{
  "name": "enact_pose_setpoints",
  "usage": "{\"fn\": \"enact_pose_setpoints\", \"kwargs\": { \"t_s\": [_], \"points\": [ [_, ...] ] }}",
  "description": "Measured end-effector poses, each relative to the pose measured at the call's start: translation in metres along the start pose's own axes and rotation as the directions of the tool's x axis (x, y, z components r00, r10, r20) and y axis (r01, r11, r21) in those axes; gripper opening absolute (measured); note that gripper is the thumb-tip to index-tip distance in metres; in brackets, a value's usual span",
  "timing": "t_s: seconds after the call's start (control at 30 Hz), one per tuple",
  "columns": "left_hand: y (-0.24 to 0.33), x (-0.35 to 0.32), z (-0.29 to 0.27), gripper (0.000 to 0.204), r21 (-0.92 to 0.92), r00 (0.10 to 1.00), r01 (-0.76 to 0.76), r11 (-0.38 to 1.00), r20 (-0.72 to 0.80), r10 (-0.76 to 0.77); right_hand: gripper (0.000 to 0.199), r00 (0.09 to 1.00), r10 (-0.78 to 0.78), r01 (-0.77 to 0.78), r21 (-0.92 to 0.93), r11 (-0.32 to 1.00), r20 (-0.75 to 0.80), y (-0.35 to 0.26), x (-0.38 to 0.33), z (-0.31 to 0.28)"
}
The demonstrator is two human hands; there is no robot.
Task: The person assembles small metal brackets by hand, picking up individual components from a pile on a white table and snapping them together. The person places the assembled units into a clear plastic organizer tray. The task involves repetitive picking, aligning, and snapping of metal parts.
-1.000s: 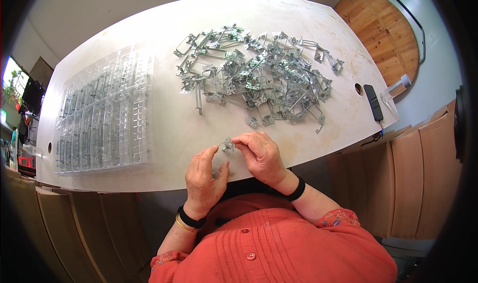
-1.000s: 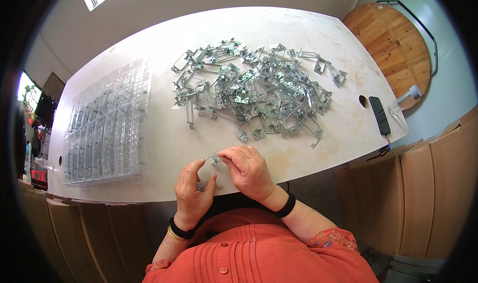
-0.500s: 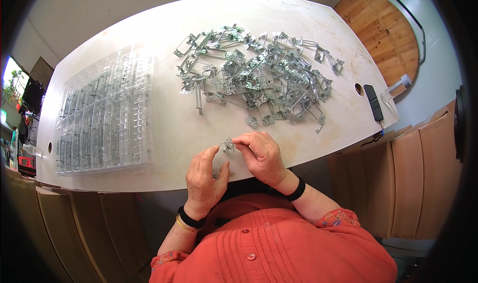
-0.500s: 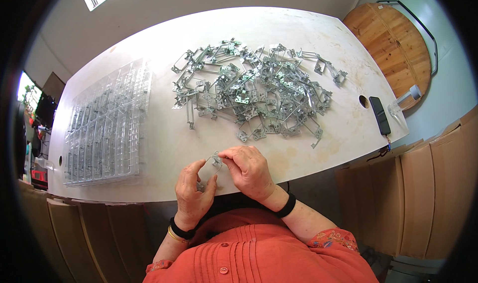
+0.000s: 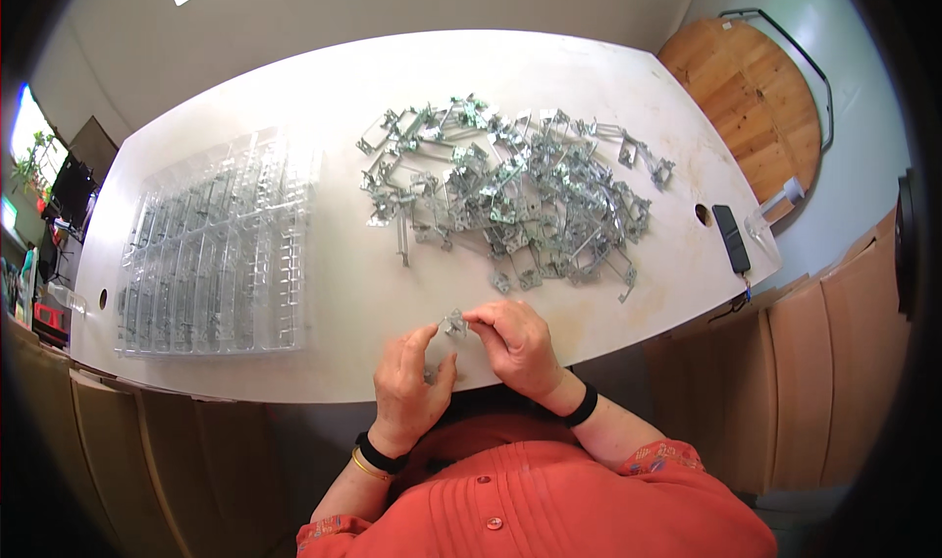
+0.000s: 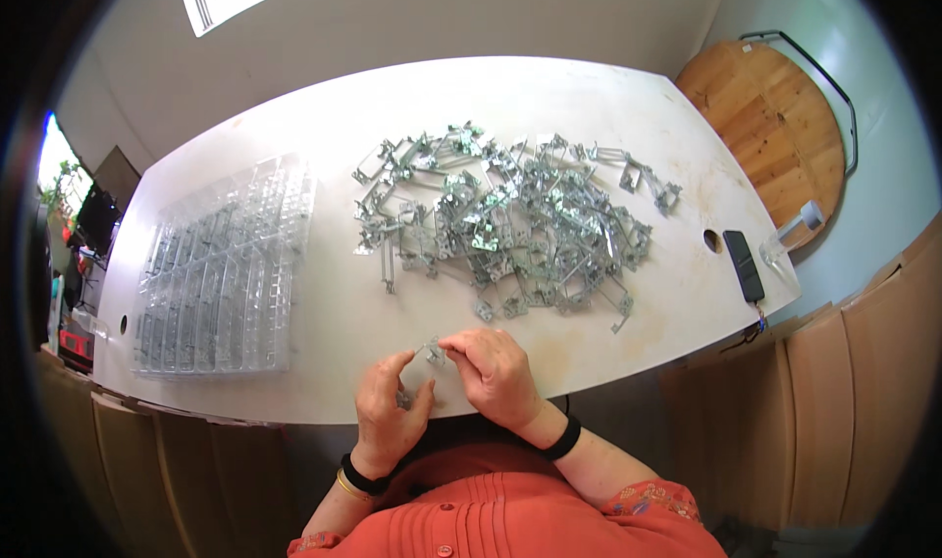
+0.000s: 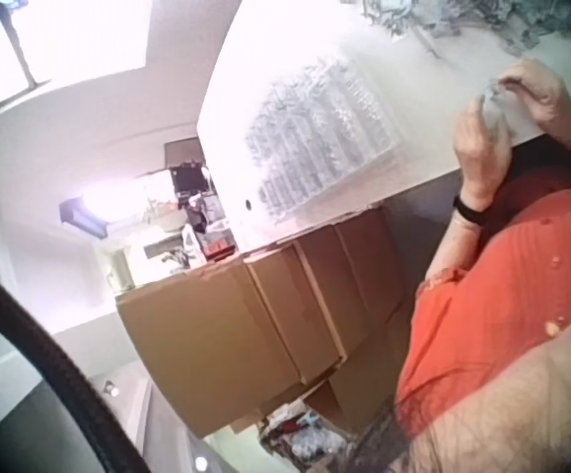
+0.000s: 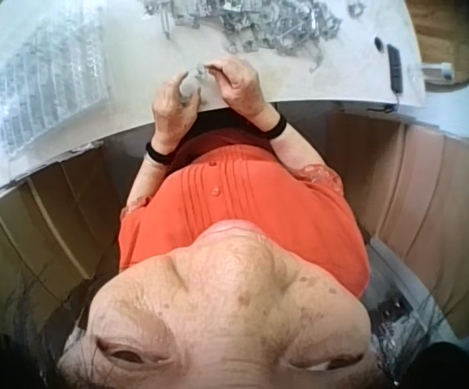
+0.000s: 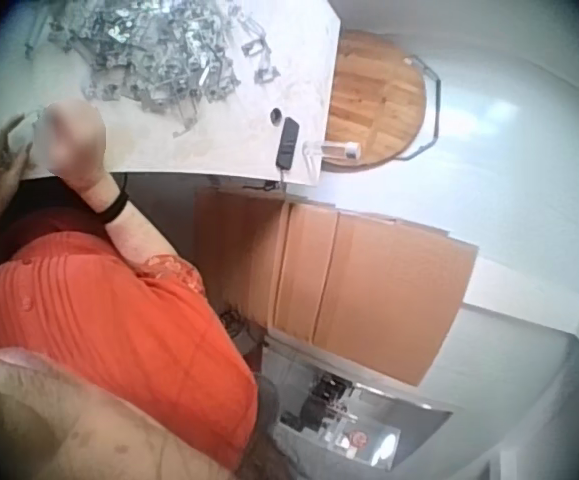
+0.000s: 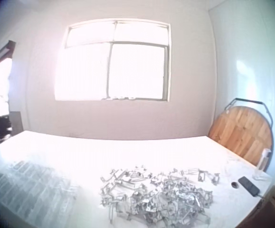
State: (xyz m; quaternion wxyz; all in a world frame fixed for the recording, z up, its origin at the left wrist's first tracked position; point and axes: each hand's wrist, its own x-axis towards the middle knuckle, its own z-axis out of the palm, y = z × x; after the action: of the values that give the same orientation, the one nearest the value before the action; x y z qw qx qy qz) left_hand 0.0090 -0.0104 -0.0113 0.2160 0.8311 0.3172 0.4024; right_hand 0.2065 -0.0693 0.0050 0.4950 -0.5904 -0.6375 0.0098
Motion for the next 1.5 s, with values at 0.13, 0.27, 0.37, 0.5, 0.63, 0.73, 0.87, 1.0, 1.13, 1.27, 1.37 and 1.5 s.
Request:
{"fn": "enact_pose_setpoints", "kwargs": {
  "t_s": [0.13,0.27,0.37,0.5,0.63,0.73,0.87,1.0,1.13,1.27,1.37,1.5],
  "points": [
    [-0.003,0.002,0.004,0.055,-0.022,0.998,-0.045,0.999,-0.055,0.044,0.023,1.000,-0.003,0.003,-0.007,1.000,0.001,0.001,0.000,0.000],
    [-0.003,0.004,0.002,0.054,-0.039,0.996,-0.049,0.998,-0.082,0.046,0.022,1.000,0.006,-0.006,-0.014,1.000,-0.007,0.000,0.001,0.001],
    [-0.005,0.003,0.002,0.054,-0.049,0.993,-0.061,0.997,-0.108,0.055,0.022,1.000,0.006,-0.006,-0.006,1.000,0.005,0.000,0.001,0.002],
    [-0.009,0.000,0.003,0.055,-0.074,0.990,-0.070,0.995,-0.125,0.061,0.021,1.000,0.011,-0.011,-0.019,1.000,0.000,-0.003,0.001,0.003],
    [-0.007,0.002,0.001,0.056,-0.092,0.991,-0.079,0.993,-0.115,0.068,0.021,1.000,0.024,-0.024,-0.051,0.998,0.013,-0.005,-0.002,0.002],
    [-0.009,0.000,0.002,0.056,-0.106,0.991,-0.068,0.992,-0.121,0.055,0.021,0.998,0.047,-0.046,-0.034,0.998,0.030,-0.003,-0.003,0.004],
    [-0.008,-0.001,0.003,0.056,-0.126,0.993,-0.050,0.991,-0.116,0.035,0.022,0.998,0.046,-0.045,-0.035,0.998,0.046,-0.005,-0.002,0.004],
    [-0.007,-0.002,0.002,0.055,-0.111,0.992,-0.040,0.993,-0.121,0.027,0.022,0.997,0.018,-0.016,-0.026,1.000,0.069,-0.010,0.002,0.003],
    [-0.007,0.000,0.001,0.054,-0.092,0.991,-0.060,0.994,-0.128,0.048,0.022,0.996,0.023,-0.021,-0.019,1.000,0.086,-0.009,0.000,0.002],
    [-0.006,0.001,-0.002,0.053,-0.074,0.992,-0.062,0.995,-0.116,0.053,0.020,0.997,0.039,-0.040,0.009,0.999,0.073,-0.004,-0.003,0.003],
    [-0.004,0.001,-0.004,0.053,-0.067,0.990,-0.064,0.996,-0.130,0.055,0.019,0.996,0.049,-0.050,0.016,0.999,0.069,-0.005,-0.004,0.004],
    [-0.003,0.001,-0.001,0.054,-0.055,0.985,-0.074,0.996,-0.157,0.065,0.017,0.995,0.069,-0.070,0.011,0.997,0.073,-0.002,-0.006,0.003]
  ]
}}
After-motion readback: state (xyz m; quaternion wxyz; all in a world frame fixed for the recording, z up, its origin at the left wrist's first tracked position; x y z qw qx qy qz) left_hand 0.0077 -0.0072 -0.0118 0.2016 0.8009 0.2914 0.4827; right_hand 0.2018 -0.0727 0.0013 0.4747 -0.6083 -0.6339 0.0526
